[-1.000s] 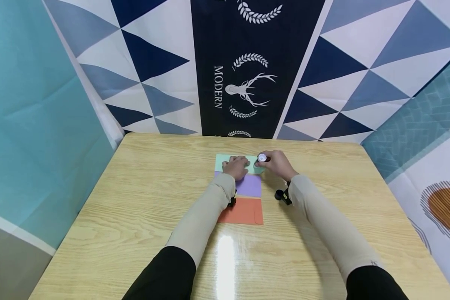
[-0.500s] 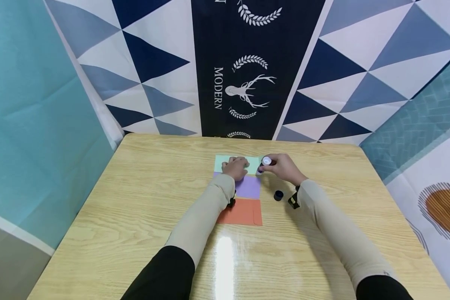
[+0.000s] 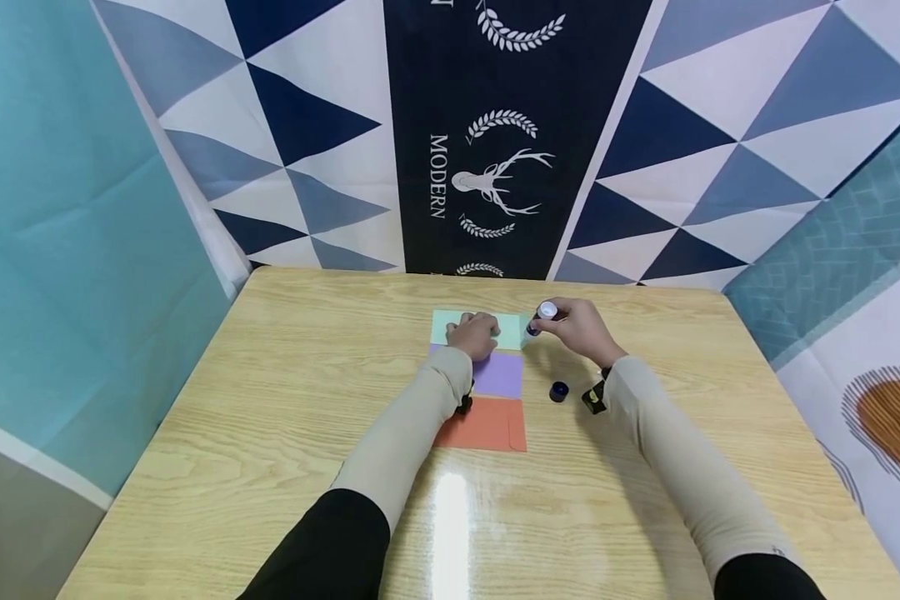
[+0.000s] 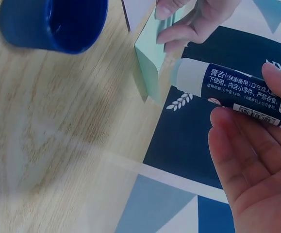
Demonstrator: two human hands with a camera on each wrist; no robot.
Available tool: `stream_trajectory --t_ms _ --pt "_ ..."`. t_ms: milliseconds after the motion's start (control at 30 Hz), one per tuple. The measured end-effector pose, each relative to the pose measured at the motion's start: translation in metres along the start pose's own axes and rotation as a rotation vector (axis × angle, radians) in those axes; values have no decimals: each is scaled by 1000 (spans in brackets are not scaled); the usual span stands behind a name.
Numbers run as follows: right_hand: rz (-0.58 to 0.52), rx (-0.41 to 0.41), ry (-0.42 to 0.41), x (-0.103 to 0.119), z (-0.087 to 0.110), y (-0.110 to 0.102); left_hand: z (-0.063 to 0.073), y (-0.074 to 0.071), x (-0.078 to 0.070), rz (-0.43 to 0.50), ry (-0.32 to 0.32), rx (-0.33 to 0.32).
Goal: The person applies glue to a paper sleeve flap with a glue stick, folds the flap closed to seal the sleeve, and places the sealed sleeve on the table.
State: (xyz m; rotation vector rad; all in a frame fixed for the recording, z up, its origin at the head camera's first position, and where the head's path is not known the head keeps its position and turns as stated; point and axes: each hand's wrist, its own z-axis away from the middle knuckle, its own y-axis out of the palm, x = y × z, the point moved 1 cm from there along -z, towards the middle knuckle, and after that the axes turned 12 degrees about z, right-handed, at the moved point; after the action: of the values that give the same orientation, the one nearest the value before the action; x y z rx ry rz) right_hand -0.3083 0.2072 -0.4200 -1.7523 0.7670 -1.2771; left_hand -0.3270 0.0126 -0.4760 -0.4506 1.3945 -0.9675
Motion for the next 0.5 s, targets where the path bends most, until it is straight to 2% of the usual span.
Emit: stream_trajectory --t_ms 133,367,500 --pt "-10 -5 18 -5 2 -2 -1 1 -3 -25 4 9" --pt "-22 11 28 -5 3 -4 -8 1 -8 -158 21 9" --pt "-20 13 37 -8 4 -6 -11 2 -8 -175 41 4"
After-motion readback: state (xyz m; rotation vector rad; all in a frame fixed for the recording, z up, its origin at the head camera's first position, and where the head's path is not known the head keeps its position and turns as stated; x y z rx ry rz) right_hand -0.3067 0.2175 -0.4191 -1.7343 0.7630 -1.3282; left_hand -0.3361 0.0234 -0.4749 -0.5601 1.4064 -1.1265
